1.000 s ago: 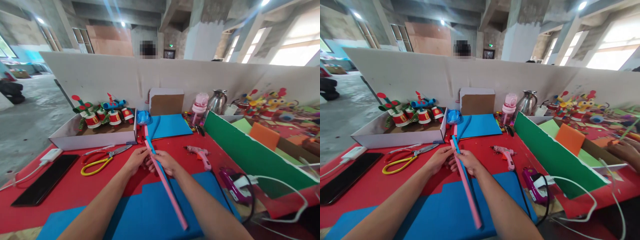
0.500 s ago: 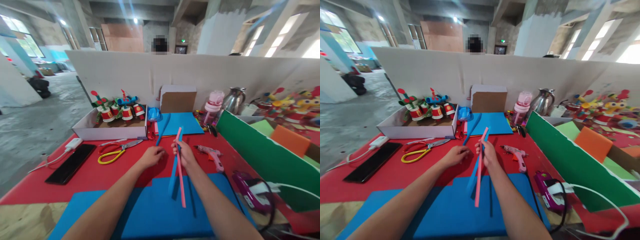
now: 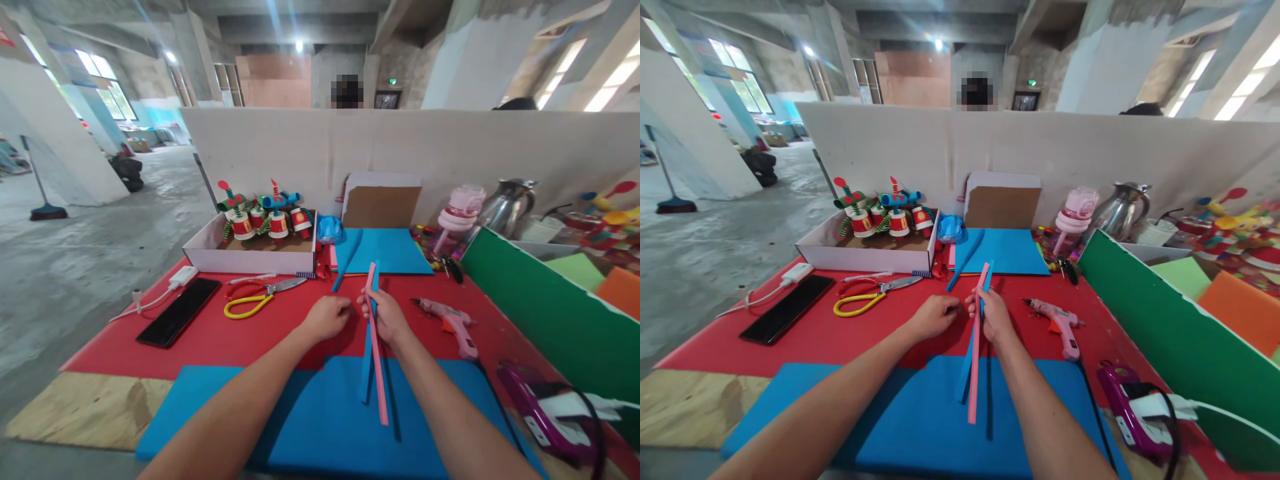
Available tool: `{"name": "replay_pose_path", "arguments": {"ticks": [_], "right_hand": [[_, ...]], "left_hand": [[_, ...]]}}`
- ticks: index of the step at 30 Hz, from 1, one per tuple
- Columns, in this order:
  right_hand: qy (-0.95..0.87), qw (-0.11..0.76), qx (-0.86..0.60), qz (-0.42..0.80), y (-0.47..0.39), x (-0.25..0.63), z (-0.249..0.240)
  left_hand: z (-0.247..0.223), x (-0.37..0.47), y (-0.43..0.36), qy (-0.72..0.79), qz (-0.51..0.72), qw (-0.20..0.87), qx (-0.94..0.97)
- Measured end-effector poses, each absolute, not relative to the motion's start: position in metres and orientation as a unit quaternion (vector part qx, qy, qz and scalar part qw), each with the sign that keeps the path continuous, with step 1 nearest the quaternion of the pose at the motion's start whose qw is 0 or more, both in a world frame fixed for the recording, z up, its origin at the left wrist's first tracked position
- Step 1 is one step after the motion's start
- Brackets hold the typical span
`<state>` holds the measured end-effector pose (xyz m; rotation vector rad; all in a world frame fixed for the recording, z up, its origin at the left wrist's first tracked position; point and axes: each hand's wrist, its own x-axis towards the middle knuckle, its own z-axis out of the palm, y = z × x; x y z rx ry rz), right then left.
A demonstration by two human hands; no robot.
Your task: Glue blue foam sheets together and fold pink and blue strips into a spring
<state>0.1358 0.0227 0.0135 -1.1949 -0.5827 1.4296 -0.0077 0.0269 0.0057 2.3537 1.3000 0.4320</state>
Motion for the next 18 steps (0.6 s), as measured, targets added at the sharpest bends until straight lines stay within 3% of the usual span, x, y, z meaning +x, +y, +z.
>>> {"name": "replay_pose_path", "arguments": {"ticks": [6,13,18], "right_hand": [[-0.261,0.551,-0.511,0.606,0.021,0.135,0.012],[-0.274,0.551,-0.494,0.614,0.022,0.137,0.006],[-0.266,0.548,-0.502,0.614,0.020,0.135,0.010]], "left_hand": [[0.015,-0.022,0.035,0.614,0.154,0.089,0.769],[0.012,-0.028,0.043,0.535,0.148,0.044,0.831],[0.027,-0.015,0.060,0.588,0.066,-0.054,0.805]]}}
